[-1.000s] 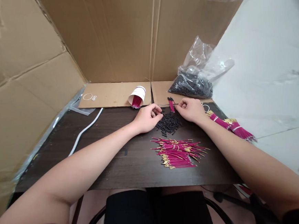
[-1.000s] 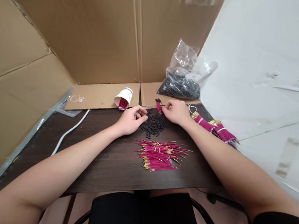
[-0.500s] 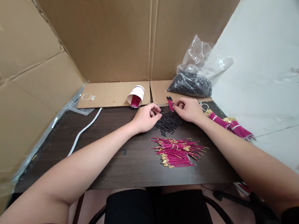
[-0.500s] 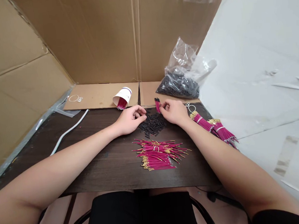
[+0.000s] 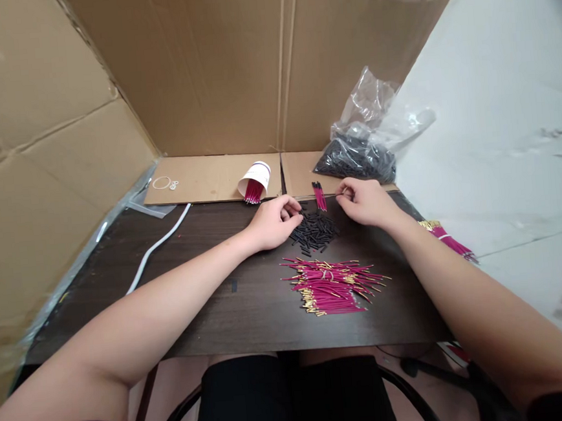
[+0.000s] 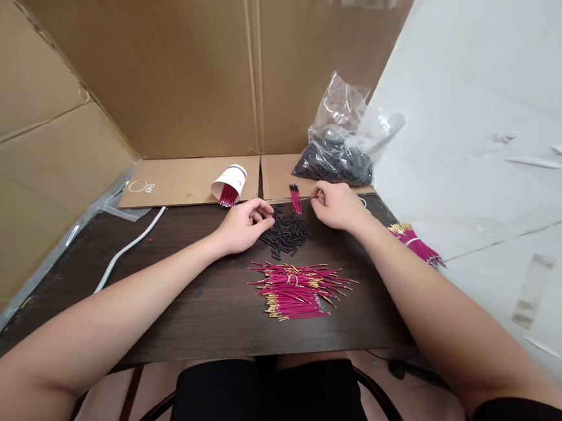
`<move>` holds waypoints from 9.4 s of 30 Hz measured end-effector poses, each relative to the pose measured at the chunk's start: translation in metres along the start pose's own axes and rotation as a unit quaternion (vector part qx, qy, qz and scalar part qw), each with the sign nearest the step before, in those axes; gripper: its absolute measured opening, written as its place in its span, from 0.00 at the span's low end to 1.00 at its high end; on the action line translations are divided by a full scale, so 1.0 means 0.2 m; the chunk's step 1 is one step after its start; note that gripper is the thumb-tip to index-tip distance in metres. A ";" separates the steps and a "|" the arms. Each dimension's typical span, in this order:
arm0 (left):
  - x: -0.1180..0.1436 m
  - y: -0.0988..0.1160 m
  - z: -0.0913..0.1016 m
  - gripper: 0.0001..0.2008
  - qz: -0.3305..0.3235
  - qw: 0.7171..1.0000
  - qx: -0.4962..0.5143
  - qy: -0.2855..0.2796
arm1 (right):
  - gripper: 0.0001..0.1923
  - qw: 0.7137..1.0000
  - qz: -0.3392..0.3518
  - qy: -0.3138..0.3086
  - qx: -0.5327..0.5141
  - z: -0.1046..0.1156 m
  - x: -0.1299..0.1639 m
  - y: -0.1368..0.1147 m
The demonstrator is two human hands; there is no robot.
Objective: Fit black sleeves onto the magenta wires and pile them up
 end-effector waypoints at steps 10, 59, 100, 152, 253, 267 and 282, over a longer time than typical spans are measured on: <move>0.00 -0.01 0.00 0.07 -0.002 1.000 -0.003 -0.004 | 0.05 0.988 0.013 -0.134 0.075 0.10 0.01 0.09; 0.00 0.02 -0.01 0.11 -0.085 0.993 0.001 -0.083 | 0.06 0.936 0.245 -0.055 -0.245 -0.04 0.19 -0.34; -0.01 -0.02 -0.01 0.08 -0.033 0.999 -0.021 -0.019 | 0.05 0.914 0.265 -0.284 -0.118 0.09 0.34 -0.55; -0.02 -0.01 -0.01 0.11 -0.017 0.991 0.116 -0.065 | 0.22 0.880 0.049 -0.011 -0.472 -0.06 0.16 -0.32; -0.02 -0.04 0.00 0.10 0.001 0.996 0.089 0.009 | 0.09 0.968 0.170 0.061 -0.175 0.01 0.17 -0.31; -0.03 -0.03 -0.01 0.09 0.012 0.994 0.105 0.002 | 0.08 0.964 0.186 0.026 -0.188 0.00 0.14 -0.28; -0.03 -0.05 0.01 0.15 0.015 0.994 0.110 0.018 | 0.07 0.972 0.188 0.076 -0.117 0.04 0.10 -0.22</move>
Point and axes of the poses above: each hand's wrist, its own x-axis away from the middle knuckle, its own z-axis out of the back of the hand, y = z × x, the point moved 3 cm from there along -x, towards the middle knuckle, and after that the axes turned 6 degrees about x, right-handed, at the moved point
